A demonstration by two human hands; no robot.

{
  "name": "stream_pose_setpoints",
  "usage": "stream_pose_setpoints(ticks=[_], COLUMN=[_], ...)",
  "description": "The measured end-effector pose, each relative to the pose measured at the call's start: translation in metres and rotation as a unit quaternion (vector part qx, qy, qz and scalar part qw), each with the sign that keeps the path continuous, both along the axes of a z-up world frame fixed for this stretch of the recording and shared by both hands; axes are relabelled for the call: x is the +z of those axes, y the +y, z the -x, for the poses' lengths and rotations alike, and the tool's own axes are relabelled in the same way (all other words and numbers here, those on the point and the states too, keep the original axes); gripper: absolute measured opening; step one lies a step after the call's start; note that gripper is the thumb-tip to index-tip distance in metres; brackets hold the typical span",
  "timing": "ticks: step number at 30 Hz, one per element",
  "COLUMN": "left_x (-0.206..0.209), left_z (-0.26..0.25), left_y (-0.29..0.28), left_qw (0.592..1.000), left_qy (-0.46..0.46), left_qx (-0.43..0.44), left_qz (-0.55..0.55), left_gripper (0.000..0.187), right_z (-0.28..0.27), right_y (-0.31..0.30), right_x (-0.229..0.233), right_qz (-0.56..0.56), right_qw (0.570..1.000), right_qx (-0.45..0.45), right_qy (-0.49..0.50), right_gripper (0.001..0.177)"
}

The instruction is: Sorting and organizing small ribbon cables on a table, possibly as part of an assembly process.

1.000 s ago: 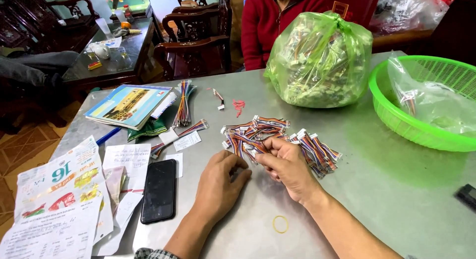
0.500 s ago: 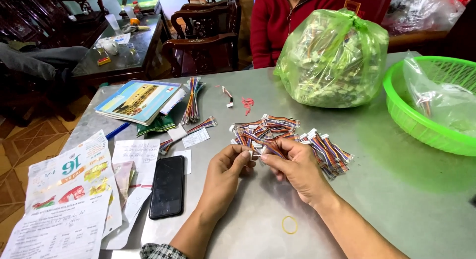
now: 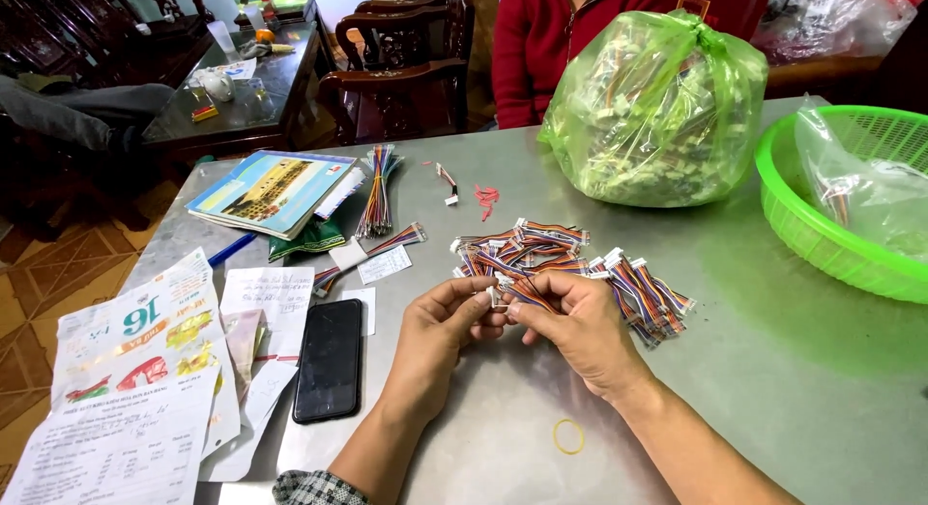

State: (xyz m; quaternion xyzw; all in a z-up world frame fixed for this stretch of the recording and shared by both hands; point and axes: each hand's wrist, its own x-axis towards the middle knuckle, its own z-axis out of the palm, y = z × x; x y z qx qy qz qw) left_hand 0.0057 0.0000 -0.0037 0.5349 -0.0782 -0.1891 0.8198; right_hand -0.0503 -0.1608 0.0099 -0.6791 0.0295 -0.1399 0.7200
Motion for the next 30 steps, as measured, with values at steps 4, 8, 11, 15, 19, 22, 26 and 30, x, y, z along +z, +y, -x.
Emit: stream_pose_setpoints(ticks=[4,8,11,15,19,22,26,30], left_x=[0.002,-0.001,-0.008,-0.008,0.001,0.005,0.002,-0.001], left_z=[0.0,0.0,-0.002,0.001,0.004,0.005,0.003,0.002], left_y=[0.0,0.001,-0.001,-0.001,0.0,0.001,-0.001,-0.001], left_qw=[1.0,1.0,0.998,0.99,0.987,0.979,0.983,0.99], left_qy=[0.001,-0.007,-0.055,-0.111,-0.115,-0.146,-0.132,-0.111], left_qx=[-0.007,-0.018,-0.026,-0.028,-0.029,-0.026,-0.021,-0.027], left_qz=[-0.003,-0.011,-0.02,-0.083,-0.108,-0.138,-0.123,-0.08], left_gripper=[0.025,0.025,0.017,0.009,0.009,0.018,0.02,0.011], right_z=[-0.001,0.0,0.0,0.001,-0.001,0.002,0.001,0.002], right_y=[-0.001,-0.001,-0.001,0.0,-0.004,-0.003,-0.002,-0.002], right_x=[-0.002,0.0,-0.001,0.001,-0.003,0.001,-0.001,0.0], right_qz=[-0.001,-0.001,0.029,0.069,0.114,0.106,0.046,0.055], right_qw=[1.0,1.0,1.0,0.997,0.992,0.993,0.996,0.996], right_qx=[-0.003,0.003,0.001,-0.005,-0.007,0.027,0.023,0.018], right_qy=[0.003,0.011,0.008,0.028,0.047,0.045,0.068,0.061], right_gripper=[0.003,0.005,0.003,0.003,0.009,0.011,0.009,0.012])
